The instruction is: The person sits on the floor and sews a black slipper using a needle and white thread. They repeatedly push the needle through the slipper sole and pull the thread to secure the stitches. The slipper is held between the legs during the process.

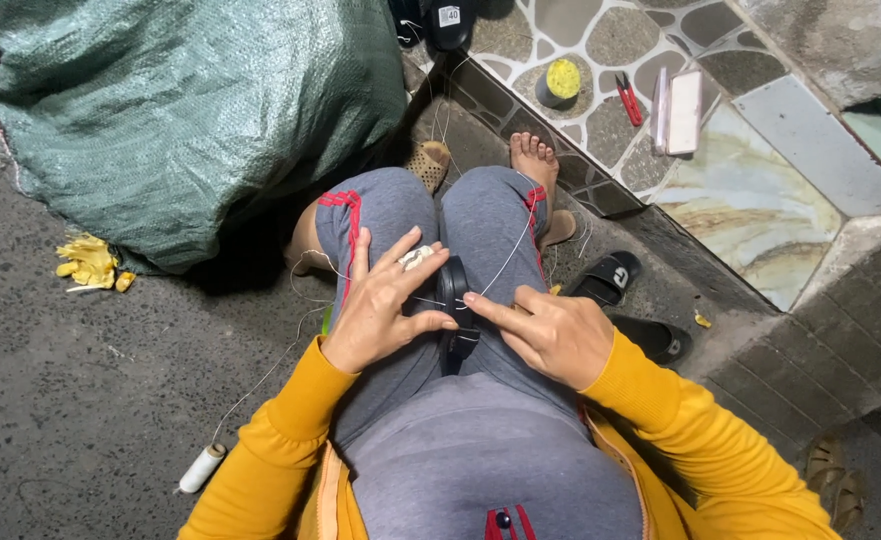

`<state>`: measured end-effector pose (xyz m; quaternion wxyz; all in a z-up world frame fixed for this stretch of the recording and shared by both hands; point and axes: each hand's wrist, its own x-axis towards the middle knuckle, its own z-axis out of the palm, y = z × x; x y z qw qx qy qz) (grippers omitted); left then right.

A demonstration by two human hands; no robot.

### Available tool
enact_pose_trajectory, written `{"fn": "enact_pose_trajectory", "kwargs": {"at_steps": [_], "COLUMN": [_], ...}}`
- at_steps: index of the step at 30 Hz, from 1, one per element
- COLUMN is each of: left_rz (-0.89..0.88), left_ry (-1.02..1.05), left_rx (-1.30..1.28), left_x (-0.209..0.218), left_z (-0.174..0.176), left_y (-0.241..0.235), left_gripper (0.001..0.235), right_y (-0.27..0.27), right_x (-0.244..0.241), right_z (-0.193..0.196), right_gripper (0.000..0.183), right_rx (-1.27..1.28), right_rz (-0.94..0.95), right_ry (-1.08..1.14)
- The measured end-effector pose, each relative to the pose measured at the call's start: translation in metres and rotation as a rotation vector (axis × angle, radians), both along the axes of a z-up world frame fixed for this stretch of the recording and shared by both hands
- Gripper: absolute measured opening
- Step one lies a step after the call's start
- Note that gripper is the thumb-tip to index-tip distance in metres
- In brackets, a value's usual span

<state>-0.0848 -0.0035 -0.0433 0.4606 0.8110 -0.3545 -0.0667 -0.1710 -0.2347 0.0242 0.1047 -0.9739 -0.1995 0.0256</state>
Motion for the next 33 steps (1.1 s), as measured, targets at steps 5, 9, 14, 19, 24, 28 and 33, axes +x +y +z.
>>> {"fn": "enact_pose_trajectory", "kwargs": {"at_steps": [5,9,14,19,24,28,33], "left_rz": [0.027,0.069,0.14,0.178,0.143,0.031,0.081], "left_ry": [0.035,0.039,-0.019,-0.034,0.062,0.468,0.481], "left_rx": [-0.05,-0.092,-0.123,-0.071,0.013,-0.431,-0.567], "left_x": [0.002,0.002,0.002,-0.021,-0.04,-0.028,-0.028], "left_z": [0.0,-0.008,-0.014,0.011,0.01,0.042,0.029], "left_y": [-0.004,-0.009,-0.014,0.005,0.025,0.02,0.008], "left_gripper": [0.078,0.078,0.078,0.056,0.011,0.009,0.014], "right_y": [0.001,0.002,0.008,0.01,0.006,0.009,0.006], "right_x": [0.009,0.02,0.024,0.019,0.016,0.016,0.013], "right_z": [0.019,0.018,-0.01,-0.006,-0.005,-0.002,-0.01], "right_gripper": [0.043,0.037,0.031,0.032,0.031,0.032,0.033], "right_rx": [-0.109,-0.086,0.04,0.091,0.098,0.108,0.074], "right_rz": [0.133,0.192,0.134,0.08,0.073,0.112,0.137], "right_ry": [-0.056,-0.088,-0.127,-0.062,-0.08,-0.172,-0.273]}}
